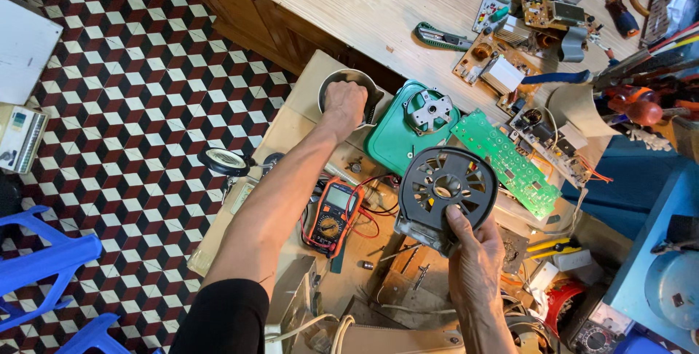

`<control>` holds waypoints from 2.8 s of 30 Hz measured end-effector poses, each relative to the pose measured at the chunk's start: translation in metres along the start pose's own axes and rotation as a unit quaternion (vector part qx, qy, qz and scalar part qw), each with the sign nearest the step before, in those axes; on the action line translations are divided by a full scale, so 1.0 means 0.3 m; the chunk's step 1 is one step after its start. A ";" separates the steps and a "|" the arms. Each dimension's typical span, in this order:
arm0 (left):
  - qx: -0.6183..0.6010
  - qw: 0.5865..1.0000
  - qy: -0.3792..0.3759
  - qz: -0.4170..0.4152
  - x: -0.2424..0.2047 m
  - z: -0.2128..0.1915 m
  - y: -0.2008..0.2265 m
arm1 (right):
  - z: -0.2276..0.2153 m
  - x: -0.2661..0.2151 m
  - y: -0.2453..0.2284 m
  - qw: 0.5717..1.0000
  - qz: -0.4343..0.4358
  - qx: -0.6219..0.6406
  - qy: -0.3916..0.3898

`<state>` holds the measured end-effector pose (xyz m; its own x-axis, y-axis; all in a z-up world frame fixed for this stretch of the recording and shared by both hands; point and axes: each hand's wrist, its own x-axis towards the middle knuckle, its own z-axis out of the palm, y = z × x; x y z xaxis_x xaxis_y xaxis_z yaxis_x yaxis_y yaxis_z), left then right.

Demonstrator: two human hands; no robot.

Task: The person disassembles a motor-like device, uses a power drill to remove fasteners, and manipulates wires and internal components on a cluttered workbench. They repeatedly handle the motor housing, a multimeter, and various small parts while testing and adjusting connections.

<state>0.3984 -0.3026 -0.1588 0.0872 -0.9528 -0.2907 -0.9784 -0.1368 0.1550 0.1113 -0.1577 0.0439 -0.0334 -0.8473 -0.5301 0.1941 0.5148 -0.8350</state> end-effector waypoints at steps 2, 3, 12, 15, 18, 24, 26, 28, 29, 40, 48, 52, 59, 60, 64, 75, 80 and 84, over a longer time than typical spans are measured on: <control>-0.028 0.999 0.015 0.005 -0.030 -0.058 0.002 | -0.006 -0.008 -0.009 1.000 -0.007 0.000 0.000; -0.041 0.999 0.023 0.007 -0.053 -0.097 -0.002 | -0.006 -0.010 -0.017 1.000 -0.010 0.000 -0.001; -0.265 0.924 0.275 0.003 -0.466 -0.454 -0.075 | 0.076 0.089 -0.060 0.998 -0.007 -0.020 -0.062; -0.328 0.876 0.353 -0.002 -0.590 -0.507 -0.083 | 0.178 0.213 -0.002 0.988 -0.053 -0.112 -0.086; -0.430 0.858 0.256 -0.116 -0.675 -0.531 -0.090 | 0.306 0.345 0.072 0.980 -0.072 -0.162 -0.095; -0.409 0.831 0.377 0.009 -0.765 -0.535 -0.070 | 0.460 0.489 0.155 0.979 0.022 -0.161 -0.122; -0.397 0.832 0.388 0.019 -0.782 -0.536 -0.053 | 0.465 0.502 0.173 0.969 0.010 -0.221 -0.110; -0.393 0.833 0.389 0.030 -0.791 -0.538 -0.027 | 0.443 0.501 0.177 0.940 -0.024 -0.332 -0.067; -0.394 0.834 0.385 0.037 -0.796 -0.543 -0.011 | 0.425 0.492 0.170 0.932 -0.060 -0.348 -0.077; -0.462 0.840 0.223 0.179 -0.955 -0.629 0.370 | -0.088 -0.050 -0.134 0.988 -0.005 -0.015 -0.154; -0.489 0.828 0.047 0.271 -1.180 -0.529 0.845 | -0.569 -0.461 -0.124 0.982 0.005 0.168 -0.084; -0.604 0.767 -0.060 0.206 -1.258 -0.395 1.043 | -0.766 -0.568 -0.065 0.970 -0.025 0.238 -0.041; -0.892 0.366 -0.244 -0.105 -1.456 -0.111 1.338 | -0.994 -0.627 0.065 0.981 -0.002 0.191 -0.029; -0.916 0.304 -0.238 -0.107 -1.491 -0.081 1.370 | -1.016 -0.630 0.088 0.990 -0.008 0.133 -0.038; -0.945 0.230 -0.185 -0.143 -1.604 -0.003 1.448 | -1.135 -0.618 0.150 0.936 -0.210 -0.269 -0.084; -0.944 0.233 -0.188 -0.135 -1.566 -0.059 1.476 | -1.364 -0.693 -0.005 0.953 -0.167 -0.252 -0.001; -0.937 0.218 -0.237 -0.135 -1.481 -0.107 1.487 | -1.303 -0.713 -0.092 0.974 -0.157 -0.163 0.032; -0.931 0.206 -0.269 -0.139 -1.427 -0.146 1.474 | -1.193 -0.717 -0.111 0.979 -0.139 -0.138 0.065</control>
<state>-0.0633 0.0330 0.0755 -0.4310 -0.7389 -0.5179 0.8608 -0.5089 0.0097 -0.2389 0.0542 0.1329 -0.1747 -0.9451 -0.2761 -0.1114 0.2976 -0.9482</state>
